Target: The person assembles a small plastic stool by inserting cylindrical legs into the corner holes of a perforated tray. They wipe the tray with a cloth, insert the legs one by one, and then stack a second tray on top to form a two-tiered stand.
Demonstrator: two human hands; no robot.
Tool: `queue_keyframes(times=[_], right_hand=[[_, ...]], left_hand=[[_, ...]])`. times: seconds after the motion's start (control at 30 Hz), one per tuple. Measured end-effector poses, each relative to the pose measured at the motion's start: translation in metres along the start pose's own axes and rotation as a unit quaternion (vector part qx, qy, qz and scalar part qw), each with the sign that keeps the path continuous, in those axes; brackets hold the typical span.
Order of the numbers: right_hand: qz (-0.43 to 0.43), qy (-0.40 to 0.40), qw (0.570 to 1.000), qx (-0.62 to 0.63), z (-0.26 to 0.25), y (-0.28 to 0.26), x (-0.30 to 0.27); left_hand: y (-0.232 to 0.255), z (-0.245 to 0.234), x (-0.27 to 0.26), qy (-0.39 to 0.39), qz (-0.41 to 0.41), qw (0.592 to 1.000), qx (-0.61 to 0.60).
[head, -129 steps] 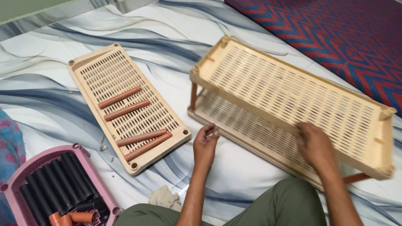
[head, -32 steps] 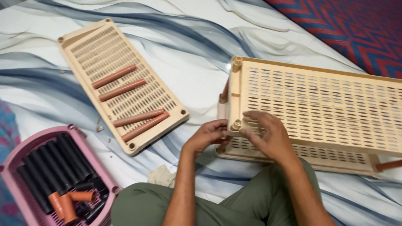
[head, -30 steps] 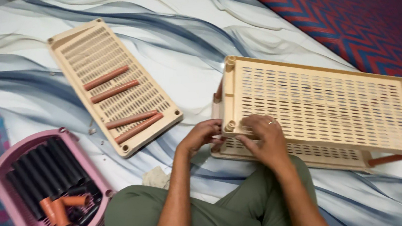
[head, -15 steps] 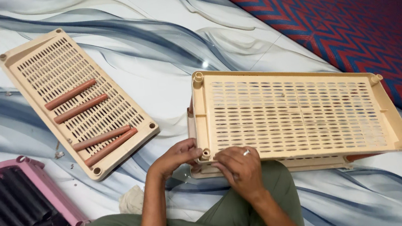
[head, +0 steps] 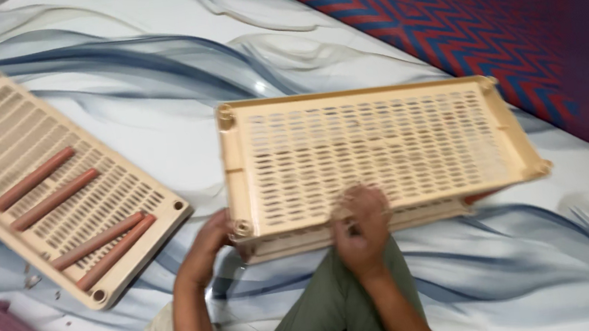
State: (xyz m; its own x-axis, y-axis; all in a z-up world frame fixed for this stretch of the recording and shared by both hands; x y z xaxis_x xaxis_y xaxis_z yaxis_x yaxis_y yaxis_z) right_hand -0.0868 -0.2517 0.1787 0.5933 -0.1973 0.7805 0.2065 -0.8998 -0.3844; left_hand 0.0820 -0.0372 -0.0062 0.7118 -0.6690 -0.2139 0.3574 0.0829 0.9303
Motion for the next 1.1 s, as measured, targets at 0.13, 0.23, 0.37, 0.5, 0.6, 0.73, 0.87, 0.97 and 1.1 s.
queue_keyframes(times=[0.13,0.23,0.37,0.5,0.6,0.73,0.87,0.97,1.1], right_hand=[[0.245,0.234,0.938,0.071,-0.067,0.11,-0.038],[0.274,0.326,0.875,0.229,-0.093,0.157,-0.067],[0.463,0.357,0.713,0.386,-0.079,0.232,-0.122],[0.513,0.238,0.621,0.542,-0.037,0.28,-0.13],[0.53,0.193,0.605,0.562,-0.011,0.3,-0.135],[0.535,0.16,0.594,0.58,0.007,0.313,-0.135],[0.508,0.125,0.607,0.598,0.01,0.313,-0.125],[0.484,0.117,0.639,0.587,0.004,0.307,-0.115],[0.509,0.125,0.661,0.537,-0.007,0.306,-0.107]], left_hand=[[0.004,-0.052,0.0,0.15,0.071,0.985,-0.046],[0.018,-0.069,-0.009,0.207,0.099,0.973,-0.038],[0.047,-0.069,-0.03,0.267,0.087,0.959,0.026],[0.071,-0.063,-0.034,0.243,0.032,0.967,0.07],[0.078,-0.079,-0.032,0.233,-0.001,0.97,0.067],[0.08,-0.096,-0.029,0.219,0.044,0.973,0.057],[0.057,-0.098,-0.029,0.223,0.082,0.971,-0.03],[0.047,-0.098,-0.026,0.219,0.089,0.97,-0.052],[0.045,-0.099,-0.021,0.215,0.085,0.971,-0.054]])
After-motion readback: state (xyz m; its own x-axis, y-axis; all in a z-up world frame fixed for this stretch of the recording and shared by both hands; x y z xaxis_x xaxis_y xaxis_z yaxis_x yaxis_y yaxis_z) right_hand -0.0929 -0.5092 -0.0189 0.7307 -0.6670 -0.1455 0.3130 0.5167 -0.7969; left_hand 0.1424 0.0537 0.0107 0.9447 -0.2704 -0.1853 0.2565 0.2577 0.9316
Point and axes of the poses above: each hand's wrist, its own x-axis towards the middle knuckle, its own z-axis out of the palm, y = z × x, the point moved 10 cm from there along x, towards the middle knuckle, and after that the axes turned 4 degrees about -y, right-handed, at the moved point
